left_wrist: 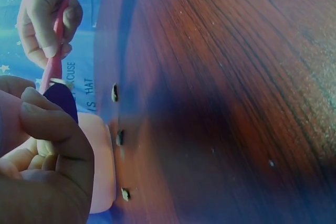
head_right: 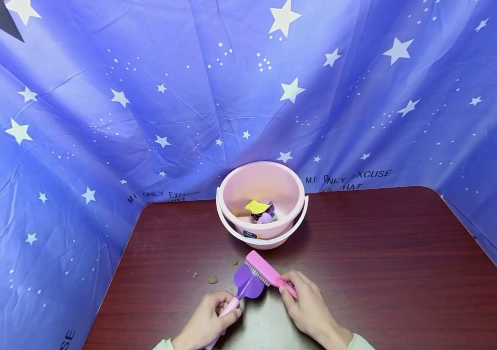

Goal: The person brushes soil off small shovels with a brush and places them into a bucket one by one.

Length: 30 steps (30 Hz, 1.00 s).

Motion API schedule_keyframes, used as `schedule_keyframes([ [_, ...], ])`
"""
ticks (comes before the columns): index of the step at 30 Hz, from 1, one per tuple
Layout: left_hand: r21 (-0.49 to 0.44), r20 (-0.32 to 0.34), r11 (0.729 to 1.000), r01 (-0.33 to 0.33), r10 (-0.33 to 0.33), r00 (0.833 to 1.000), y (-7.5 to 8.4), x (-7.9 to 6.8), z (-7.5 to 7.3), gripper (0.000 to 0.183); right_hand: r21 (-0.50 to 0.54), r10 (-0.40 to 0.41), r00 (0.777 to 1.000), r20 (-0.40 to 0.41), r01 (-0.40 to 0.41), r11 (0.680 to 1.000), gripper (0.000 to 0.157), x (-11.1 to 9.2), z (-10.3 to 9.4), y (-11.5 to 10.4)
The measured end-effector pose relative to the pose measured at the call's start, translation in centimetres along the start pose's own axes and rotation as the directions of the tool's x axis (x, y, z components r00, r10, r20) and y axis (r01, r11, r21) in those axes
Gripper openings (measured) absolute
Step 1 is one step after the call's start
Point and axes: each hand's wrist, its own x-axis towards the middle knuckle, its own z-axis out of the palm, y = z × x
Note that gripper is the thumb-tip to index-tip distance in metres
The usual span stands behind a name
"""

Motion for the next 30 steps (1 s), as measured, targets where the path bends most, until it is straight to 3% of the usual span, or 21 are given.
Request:
schedule_keyframes([
  [13, 0.005, 0.013, 1.000, -0.026, 0.026, 1.000, -0.4, -0.1, -0.3, 0.007, -0.035, 0.061, 0.998, -0.002, -0.061, 0.998, 0.030, 0.3, -0.4, 1.5],
  [21, 0.046, -0.025, 0.999, -0.025, 0.026, 0.999, -0.2, -0.2, -0.3, 0.006, -0.074, 0.081, 0.997, 0.002, -0.081, 0.994, 0.027, 0.4, -1.3, 1.9],
  [30, 0.113, -0.040, 0.992, -0.051, 0.056, 0.998, 0.2, 0.1, -0.2, 0.008, 0.031, -0.053, 0.998, 0.013, 0.053, 0.998, 0.034, 0.3, -1.2, -0.3],
])
